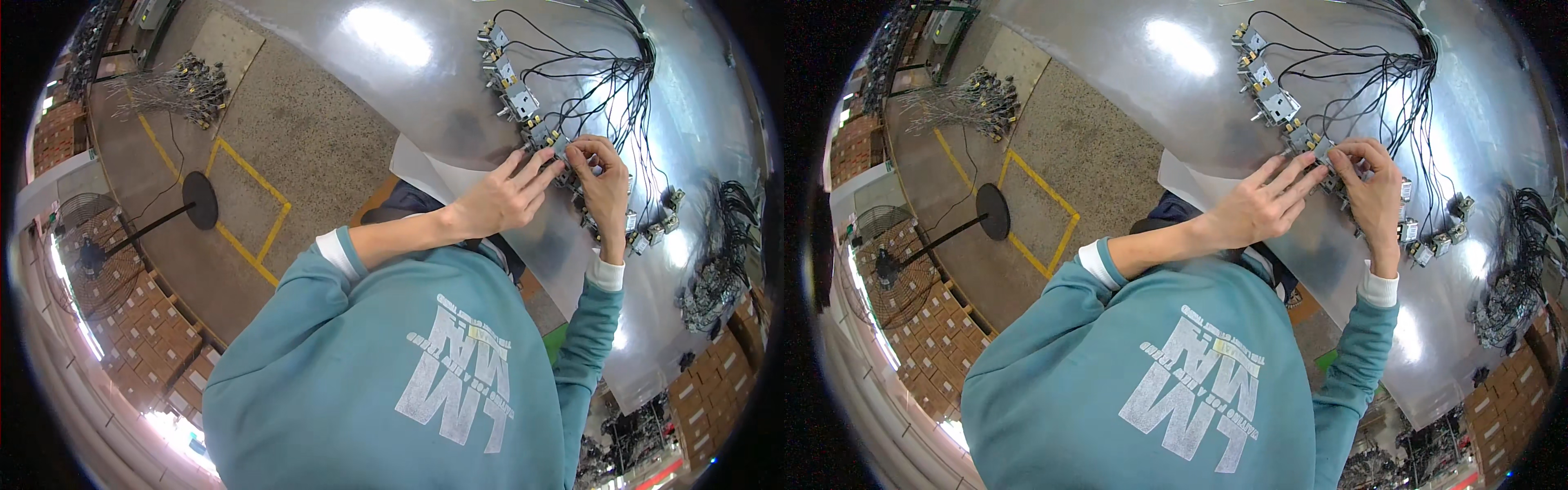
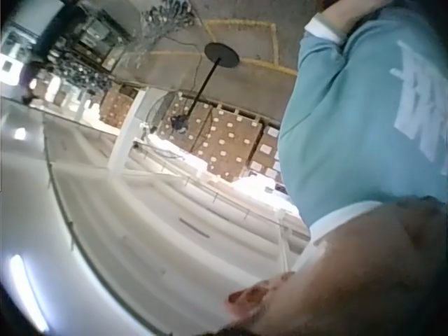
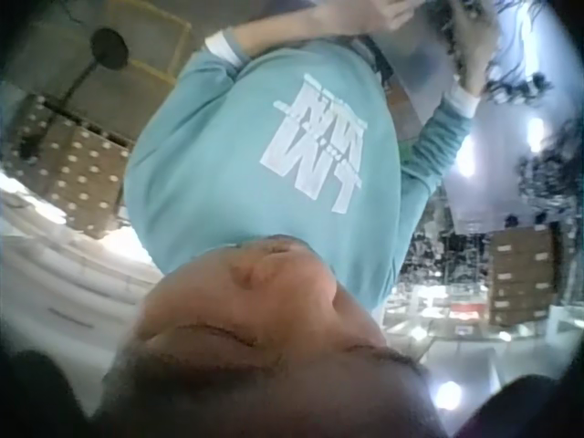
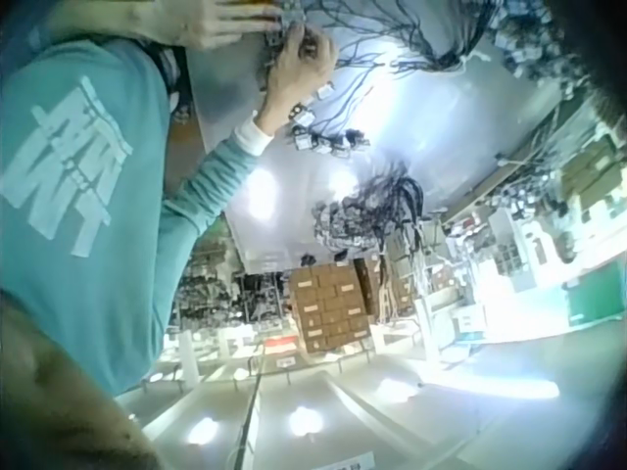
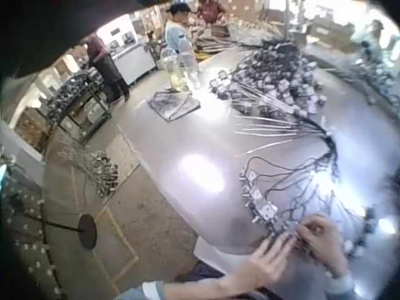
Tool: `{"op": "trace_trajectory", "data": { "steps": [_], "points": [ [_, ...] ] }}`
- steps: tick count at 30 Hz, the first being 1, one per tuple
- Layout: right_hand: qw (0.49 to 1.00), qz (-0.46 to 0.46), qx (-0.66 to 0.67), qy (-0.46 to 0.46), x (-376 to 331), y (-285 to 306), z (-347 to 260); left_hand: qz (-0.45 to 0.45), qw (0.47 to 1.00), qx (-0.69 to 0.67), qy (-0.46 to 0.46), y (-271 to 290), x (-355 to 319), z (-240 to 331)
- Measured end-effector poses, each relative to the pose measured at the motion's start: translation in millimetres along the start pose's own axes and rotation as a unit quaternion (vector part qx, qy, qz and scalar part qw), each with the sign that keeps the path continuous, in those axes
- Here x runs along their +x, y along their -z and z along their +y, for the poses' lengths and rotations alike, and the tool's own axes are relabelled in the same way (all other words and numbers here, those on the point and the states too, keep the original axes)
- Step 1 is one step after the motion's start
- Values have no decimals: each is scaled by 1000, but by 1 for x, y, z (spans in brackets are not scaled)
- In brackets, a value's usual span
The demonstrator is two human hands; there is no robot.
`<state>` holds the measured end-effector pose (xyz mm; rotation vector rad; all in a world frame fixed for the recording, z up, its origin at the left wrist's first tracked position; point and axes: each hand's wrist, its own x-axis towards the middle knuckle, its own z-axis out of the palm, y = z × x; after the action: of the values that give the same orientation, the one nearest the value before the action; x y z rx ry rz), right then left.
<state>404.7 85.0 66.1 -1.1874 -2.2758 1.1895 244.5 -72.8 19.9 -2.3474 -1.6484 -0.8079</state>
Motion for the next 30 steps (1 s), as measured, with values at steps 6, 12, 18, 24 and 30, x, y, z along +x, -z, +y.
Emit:
{"op": "trace_trajectory", "data": {
  "steps": [6, 12, 18, 24, 30],
  "points": [
    [1000, 3, 28, -11, 4, -4, 4, -4, 1000, 1, 14, -1, -3, -1],
    [983, -4, 93, -156, 19, 1, -7, -21, 1000, -5, 7, -2, -9, -5],
    [982, 26, 85, -165, 11, 12, 13, -14, 998, -58, -25, -1, 5, -8],
    [992, 74, -93, -31, -8, 9, -22, -25, 992, -77, -99, 3, 1, -1],
    [980, 101, -167, 37, -6, -17, -33, -61, 994, -32, -90, 3, 3, -8]
  ]
}}
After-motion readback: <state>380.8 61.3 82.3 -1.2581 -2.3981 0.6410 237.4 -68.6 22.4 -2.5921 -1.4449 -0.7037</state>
